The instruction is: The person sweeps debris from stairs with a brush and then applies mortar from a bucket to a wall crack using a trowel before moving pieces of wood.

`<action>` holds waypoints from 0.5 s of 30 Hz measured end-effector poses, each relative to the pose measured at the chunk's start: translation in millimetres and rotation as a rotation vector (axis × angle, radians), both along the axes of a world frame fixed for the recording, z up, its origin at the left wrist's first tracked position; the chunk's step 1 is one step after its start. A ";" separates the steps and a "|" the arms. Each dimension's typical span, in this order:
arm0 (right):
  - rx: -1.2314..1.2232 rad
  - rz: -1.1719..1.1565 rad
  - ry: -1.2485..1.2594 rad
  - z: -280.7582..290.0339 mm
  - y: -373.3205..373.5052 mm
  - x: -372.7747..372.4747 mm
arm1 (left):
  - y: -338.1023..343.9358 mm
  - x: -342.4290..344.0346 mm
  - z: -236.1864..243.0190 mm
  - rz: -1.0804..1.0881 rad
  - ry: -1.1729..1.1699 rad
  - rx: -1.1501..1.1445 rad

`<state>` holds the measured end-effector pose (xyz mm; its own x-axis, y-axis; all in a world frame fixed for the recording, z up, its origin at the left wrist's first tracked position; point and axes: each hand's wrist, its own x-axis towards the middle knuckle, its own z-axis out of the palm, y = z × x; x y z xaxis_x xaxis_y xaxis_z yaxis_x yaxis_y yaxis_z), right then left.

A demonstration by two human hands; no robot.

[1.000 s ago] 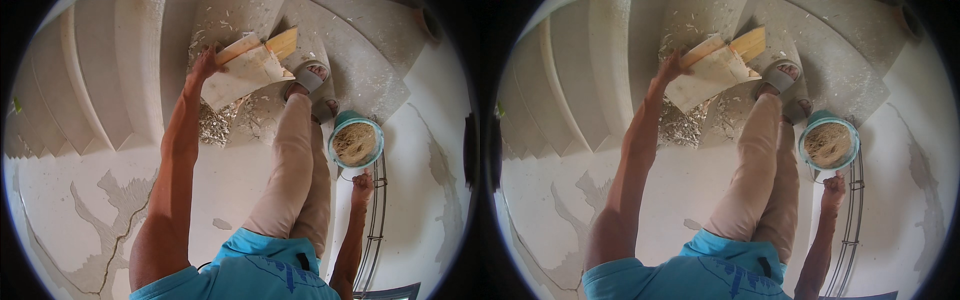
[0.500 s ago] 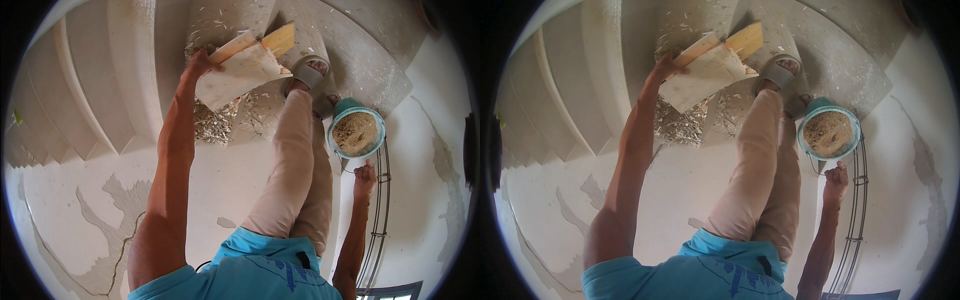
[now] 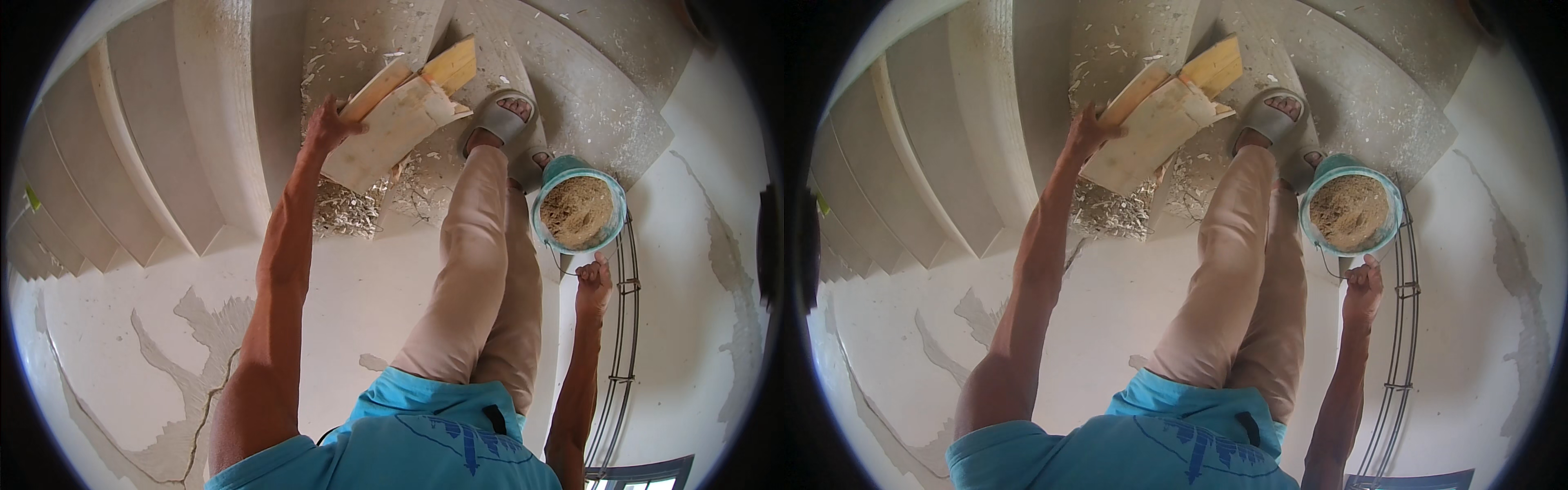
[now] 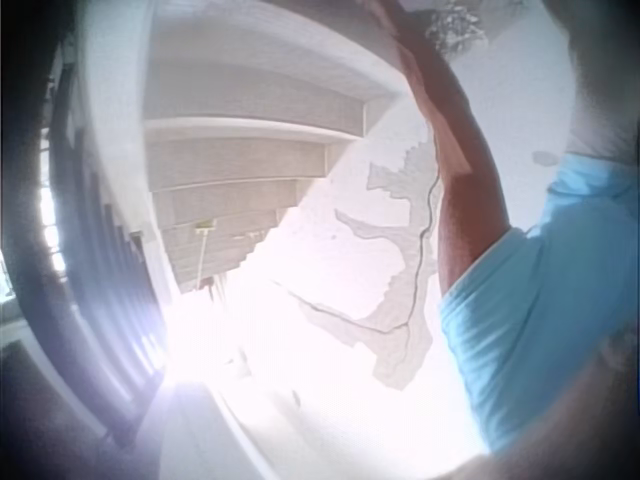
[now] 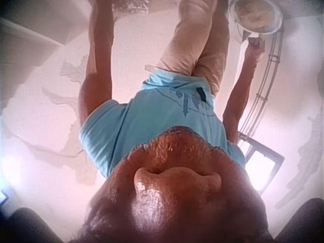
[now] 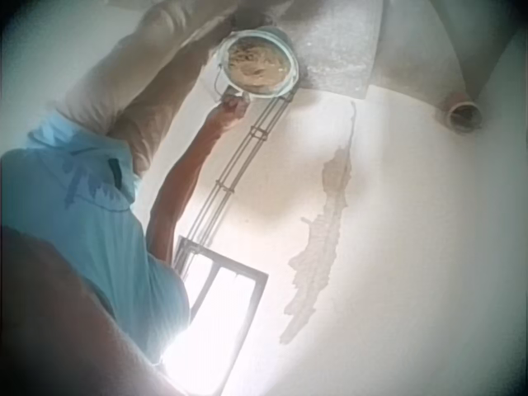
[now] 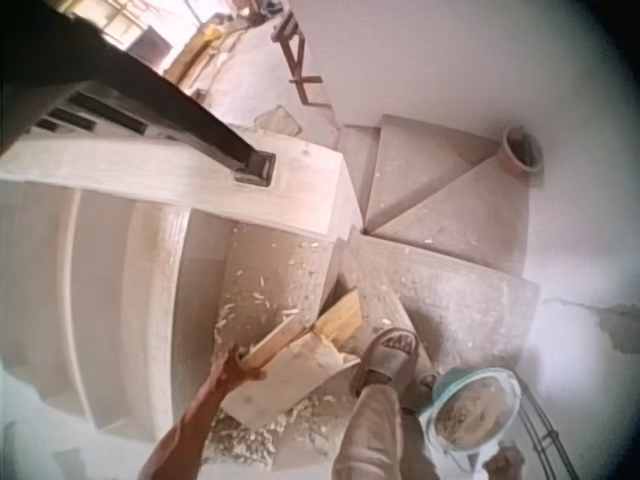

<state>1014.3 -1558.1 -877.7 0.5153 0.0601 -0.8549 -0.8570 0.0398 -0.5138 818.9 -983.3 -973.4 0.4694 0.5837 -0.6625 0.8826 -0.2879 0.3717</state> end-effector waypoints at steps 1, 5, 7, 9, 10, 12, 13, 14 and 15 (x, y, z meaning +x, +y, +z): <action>0.004 0.003 0.000 -0.1 0.4 0.3 | 1.1 -3.6 -1.1 0.014 0.018 -0.041; 0.012 -0.018 -0.006 -0.6 -2.0 -1.4 | -5.0 1.2 11.3 0.077 0.034 -0.187; 0.017 -0.024 -0.006 -1.7 -4.9 -2.8 | -12.6 3.3 24.2 0.101 0.022 -0.217; 0.027 -0.019 -0.007 -2.2 -7.6 -1.7 | -16.7 -2.8 34.2 0.119 0.019 -0.210; 0.028 -0.017 -0.011 -0.3 -6.4 -2.0 | -21.2 -1.4 44.2 0.060 -0.002 -0.117; 0.035 -0.021 -0.024 0.8 -7.3 -3.4 | -28.8 10.7 70.3 -0.058 -0.046 0.066; 0.043 -0.027 -0.031 0.5 -8.9 -4.9 | -30.5 19.6 79.8 -0.092 -0.071 0.077; 0.053 -0.028 -0.036 0.0 -8.8 -5.3 | -33.9 28.5 88.3 -0.123 -0.094 0.088; 0.034 -0.037 -0.032 -0.3 -8.8 -5.5 | -37.4 39.8 95.1 -0.154 -0.117 0.099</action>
